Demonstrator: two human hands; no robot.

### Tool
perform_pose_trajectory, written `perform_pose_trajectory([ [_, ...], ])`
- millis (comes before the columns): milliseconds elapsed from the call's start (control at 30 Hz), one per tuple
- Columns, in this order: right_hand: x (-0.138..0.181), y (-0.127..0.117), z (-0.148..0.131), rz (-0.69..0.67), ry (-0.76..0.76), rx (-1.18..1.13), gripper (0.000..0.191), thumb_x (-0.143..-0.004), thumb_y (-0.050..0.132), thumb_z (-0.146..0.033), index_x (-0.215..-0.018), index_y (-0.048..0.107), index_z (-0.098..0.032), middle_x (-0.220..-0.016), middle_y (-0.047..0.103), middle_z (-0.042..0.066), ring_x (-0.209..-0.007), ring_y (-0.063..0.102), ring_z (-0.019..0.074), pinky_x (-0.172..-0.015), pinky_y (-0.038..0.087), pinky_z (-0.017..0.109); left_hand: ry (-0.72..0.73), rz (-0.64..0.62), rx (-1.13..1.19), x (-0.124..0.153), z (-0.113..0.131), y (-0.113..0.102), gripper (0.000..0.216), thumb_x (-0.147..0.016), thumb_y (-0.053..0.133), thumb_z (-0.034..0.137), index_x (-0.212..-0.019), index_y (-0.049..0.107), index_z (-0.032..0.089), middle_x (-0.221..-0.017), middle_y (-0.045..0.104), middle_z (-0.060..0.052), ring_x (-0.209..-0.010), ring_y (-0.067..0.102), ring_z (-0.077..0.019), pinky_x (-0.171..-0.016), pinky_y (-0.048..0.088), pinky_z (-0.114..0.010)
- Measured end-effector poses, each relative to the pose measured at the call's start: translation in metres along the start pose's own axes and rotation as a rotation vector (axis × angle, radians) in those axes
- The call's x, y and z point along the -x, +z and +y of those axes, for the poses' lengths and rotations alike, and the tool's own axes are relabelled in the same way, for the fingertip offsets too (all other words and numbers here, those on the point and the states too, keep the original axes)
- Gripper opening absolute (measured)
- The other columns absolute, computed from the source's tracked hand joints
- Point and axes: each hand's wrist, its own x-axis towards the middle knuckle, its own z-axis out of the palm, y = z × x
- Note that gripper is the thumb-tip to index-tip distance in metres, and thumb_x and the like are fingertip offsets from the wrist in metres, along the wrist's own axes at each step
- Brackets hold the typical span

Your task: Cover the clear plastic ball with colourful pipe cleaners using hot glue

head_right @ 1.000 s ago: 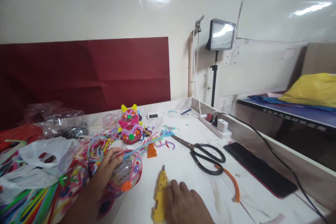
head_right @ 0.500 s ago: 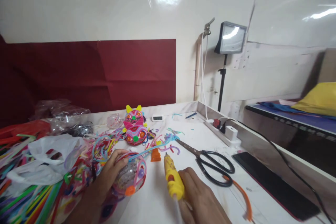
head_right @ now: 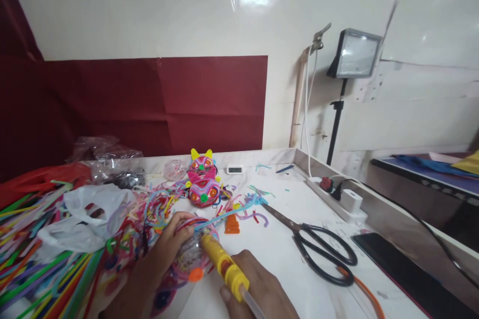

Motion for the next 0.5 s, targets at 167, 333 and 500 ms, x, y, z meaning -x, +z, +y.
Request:
perform_pose_trajectory([
  [167,-0.004,0.003,0.003,-0.040,0.003,0.070,0.015,-0.098,0.046,-0.039,-0.090,0.051,-0.027,-0.078,0.057,-0.002,-0.060,0.059,0.0136,-0.057,0.045,0.023,-0.002,0.027,0.007,0.003,0.003,0.003,0.019,-0.075,0.061,0.036,-0.090,0.062,0.024,-0.086,0.067,-0.001,-0.088,0.062,-0.0254,-0.083,0.044,-0.035],
  [333,-0.006,0.010,0.009,-0.016,-0.002,0.107,0.008,-0.095,0.046,-0.030,-0.089,0.050,-0.027,-0.081,0.058,-0.002,-0.062,0.059,0.0142,-0.058,0.045,0.024,-0.003,0.022,0.025,0.003,0.003,0.005,0.022,-0.075,0.060,0.037,-0.091,0.061,0.023,-0.085,0.069,-0.001,-0.087,0.063,-0.0251,-0.080,0.045,-0.035],
  [500,-0.009,0.014,0.014,-0.022,-0.024,0.184,0.009,-0.091,0.048,-0.020,-0.085,0.050,-0.026,-0.079,0.058,-0.002,-0.062,0.060,0.0140,-0.059,0.046,0.023,-0.004,0.022,0.029,0.004,0.005,0.005,0.021,-0.075,0.060,0.038,-0.090,0.062,0.023,-0.084,0.069,-0.001,-0.086,0.063,-0.0246,-0.079,0.046,-0.033],
])
